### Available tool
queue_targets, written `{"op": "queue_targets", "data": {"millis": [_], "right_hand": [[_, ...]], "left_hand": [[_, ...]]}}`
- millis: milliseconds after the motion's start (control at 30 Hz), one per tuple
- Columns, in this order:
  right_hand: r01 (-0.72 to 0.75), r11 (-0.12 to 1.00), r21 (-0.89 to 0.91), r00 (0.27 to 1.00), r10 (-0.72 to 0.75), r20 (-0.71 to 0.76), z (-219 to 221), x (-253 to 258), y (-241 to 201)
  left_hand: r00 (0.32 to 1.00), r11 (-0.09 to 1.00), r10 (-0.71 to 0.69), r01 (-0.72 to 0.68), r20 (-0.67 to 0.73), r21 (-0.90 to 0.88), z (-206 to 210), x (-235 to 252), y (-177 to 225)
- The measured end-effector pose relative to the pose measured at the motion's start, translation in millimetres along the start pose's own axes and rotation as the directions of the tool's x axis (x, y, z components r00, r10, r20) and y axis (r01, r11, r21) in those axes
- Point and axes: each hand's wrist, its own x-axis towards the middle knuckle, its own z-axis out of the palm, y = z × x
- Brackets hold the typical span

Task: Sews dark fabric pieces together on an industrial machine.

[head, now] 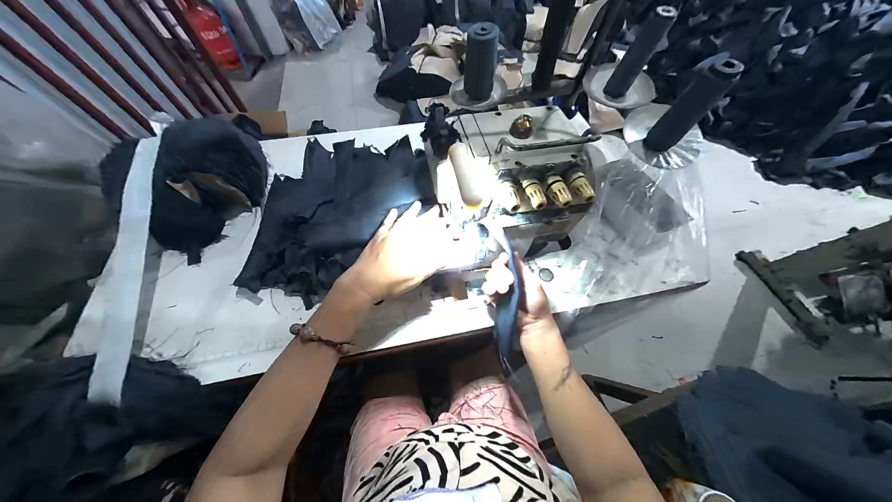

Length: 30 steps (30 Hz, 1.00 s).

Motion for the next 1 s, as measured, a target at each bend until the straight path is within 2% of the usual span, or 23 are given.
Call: {"op": "queue_targets", "data": {"millis": [67,100,167,200,267,333,367,400,467,533,567,633,667,767,833,933,1000], "right_hand": [[-0.032,0.963,-0.269,0.999,0.028,-0.016,13,-9,5],[-0.037,0.929,-0.367,0.999,0.047,0.019,18,-14,8],[-0.047,0.9,-0.433,0.972,0.142,0.189,27,-22,12],[-0.053,0.907,-0.417,0.939,0.188,0.289,31,-27,12],[-0.039,0.954,-0.296,0.849,0.188,0.494,37,-32,8],[0.051,0.986,-0.162,0.774,0.063,0.63,38,-33,-3],[0.086,0.991,-0.106,0.768,0.002,0.641,36,-30,-9],[0.095,0.994,-0.06,0.794,-0.039,0.607,30,-27,-13],[0.067,0.996,-0.057,0.921,-0.04,0.388,17,-19,-10],[-0.002,0.999,-0.047,0.987,0.01,0.163,7,-10,0],[-0.034,0.999,-0.036,0.993,0.038,0.109,3,-5,5],[-0.066,0.997,0.033,0.996,0.064,0.062,-5,-3,12],[-0.054,0.994,0.09,0.996,0.048,0.069,-9,-4,12],[-0.047,0.968,0.248,0.991,0.014,0.136,-14,0,0],[-0.064,0.956,0.286,0.99,0.023,0.142,-12,3,-7],[-0.021,0.96,0.279,0.997,-0.002,0.083,-7,11,-6],[0.035,0.961,0.274,0.999,-0.029,-0.027,0,14,-1]], "left_hand": [[0.985,0.982,-0.162,0.167,0.063,-0.088,-12,-8,13],[0.972,0.96,-0.231,0.235,0.044,-0.155,-18,-12,27],[0.957,0.929,-0.271,0.234,-0.099,-0.286,-24,-20,58],[0.95,0.921,-0.257,0.185,-0.177,-0.342,-25,-24,69],[0.945,0.9,-0.243,0.136,-0.22,-0.414,-42,-34,75],[0.91,0.925,-0.299,0.203,-0.287,-0.322,-67,-47,56],[0.882,0.938,-0.333,0.275,-0.333,-0.21,-77,-53,36],[0.853,0.929,-0.364,0.36,-0.375,-0.081,-83,-58,15],[0.825,0.877,-0.411,0.474,-0.387,0.078,-77,-64,-14],[0.866,0.907,-0.368,0.414,-0.338,0.074,-56,-55,-10],[0.905,0.95,-0.27,0.305,-0.329,0.06,-39,-48,0],[0.96,0.998,-0.059,0.062,-0.273,0.001,-5,-39,22],[0.976,1.0,-0.021,0.015,-0.217,-0.027,5,-36,30],[0.986,0.998,-0.05,0.045,-0.158,-0.036,12,-36,39],[0.984,0.995,-0.097,0.096,-0.151,-0.012,14,-35,48],[0.97,0.986,-0.164,0.169,-0.178,0.011,18,-30,61],[0.965,0.982,-0.189,0.191,-0.179,-0.006,18,-25,61]]}}
